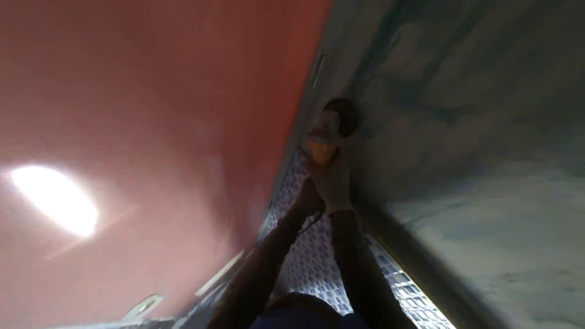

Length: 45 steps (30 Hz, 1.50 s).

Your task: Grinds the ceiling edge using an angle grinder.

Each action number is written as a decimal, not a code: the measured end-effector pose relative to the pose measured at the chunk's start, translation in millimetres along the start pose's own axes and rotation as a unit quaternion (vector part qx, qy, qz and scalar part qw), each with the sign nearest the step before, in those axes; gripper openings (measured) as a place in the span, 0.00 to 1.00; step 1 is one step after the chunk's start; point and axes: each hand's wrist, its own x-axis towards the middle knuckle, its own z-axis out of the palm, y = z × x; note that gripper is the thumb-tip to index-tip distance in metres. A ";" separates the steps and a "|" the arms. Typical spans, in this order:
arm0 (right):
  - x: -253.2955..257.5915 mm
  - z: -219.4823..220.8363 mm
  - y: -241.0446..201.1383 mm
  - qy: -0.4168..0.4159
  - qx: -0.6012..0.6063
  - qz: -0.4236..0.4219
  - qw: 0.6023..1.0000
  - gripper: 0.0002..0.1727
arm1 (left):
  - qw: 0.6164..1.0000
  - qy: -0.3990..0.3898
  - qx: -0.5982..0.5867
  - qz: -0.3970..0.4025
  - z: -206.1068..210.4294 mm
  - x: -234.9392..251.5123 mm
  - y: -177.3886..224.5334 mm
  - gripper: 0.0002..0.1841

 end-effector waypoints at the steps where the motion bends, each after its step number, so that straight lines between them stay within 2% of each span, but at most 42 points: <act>1: 2.4 -1.9 -2.0 0.004 -0.002 -0.005 1.000 0.50 | 1.000 -0.002 0.007 -0.001 0.9 2.5 3.9 0.26; 6: 13.7 -15.2 -18.5 0.008 -0.001 -0.027 1.000 0.52 | 1.000 0.003 -0.001 0.004 4.3 16.5 24.9 0.27; 9: 17.7 -26.3 -35.0 0.020 -0.010 -0.021 1.000 0.54 | 1.000 0.000 -0.009 0.026 5.9 27.0 36.7 0.24; 12: 25.4 -34.0 -49.1 0.038 -0.042 -0.022 0.998 0.57 | 0.999 -0.009 0.006 0.033 6.0 38.0 50.9 0.27; 14: 20.6 -38.9 -55.2 0.021 -0.036 -0.013 0.999 0.50 | 0.998 -0.012 0.051 0.032 5.0 44.1 64.3 0.27; 16: -11.4 -53.9 -64.8 -0.037 -0.055 0.020 0.998 0.34 | 0.996 -0.018 0.080 0.026 3.4 50.4 80.6 0.27; 18: -34.1 -61.9 -65.5 -0.061 -0.102 0.038 0.992 0.26 | 0.996 -0.020 0.087 0.024 1.9 56.6 90.2 0.27; 22: -36.1 -57.1 -25.1 -0.072 -0.213 0.054 0.973 0.23 | 0.994 -0.014 0.106 0.012 1.7 57.6 96.8 0.24; 25: -35.0 -58.7 -18.8 -0.073 -0.203 0.087 0.973 0.23 | 0.993 -0.003 0.117 -0.016 6.0 57.2 94.2 0.24; 27: -32.6 -62.8 -19.2 -0.057 -0.204 0.043 0.976 0.25 | 0.993 0.004 0.117 -0.002 9.2 61.5 98.3 0.23; 30: -24.1 -67.0 -1.2 0.032 -0.214 -0.141 0.966 0.37 | 0.994 0.001 0.107 0.023 13.0 72.4 119.1 0.21; 32: -23.4 -77.6 2.0 0.072 -0.184 -0.239 0.951 0.45 | 0.996 -0.003 0.068 0.051 15.6 84.0 130.7 0.16; 33: -26.4 -87.8 -6.2 0.063 -0.167 -0.256 0.950 0.45 | 0.996 -0.008 0.065 0.057 16.5 90.0 137.6 0.15; 34: -31.2 -99.7 -23.7 0.036 -0.156 -0.236 0.958 0.41 | 0.995 -0.013 0.083 0.058 16.8 95.1 146.4 0.16; 36: -23.3 -111.5 -56.2 0.003 -0.150 -0.133 0.980 0.25 | 0.990 -0.022 0.115 0.075 17.8 104.9 161.4 0.18; 38: -1.8 -114.3 -78.0 0.008 -0.148 -0.048 0.988 0.22 | 0.986 -0.033 0.138 0.089 19.0 114.4 174.3 0.19; 40: 10.3 -120.9 -94.7 0.023 -0.159 -0.043 0.986 0.22 | 0.985 -0.036 0.131 0.102 20.9 124.7 183.8 0.19; 43: 6.1 -132.7 -140.5 0.086 -0.005 -0.066 0.994 0.31 | 0.982 -0.038 0.140 0.122 24.0 135.2 202.8 0.20; 45: 10.9 -148.2 -174.4 0.065 0.046 -0.101 0.992 0.36 | 0.982 -0.031 0.134 0.126 28.1 137.7 215.5 0.20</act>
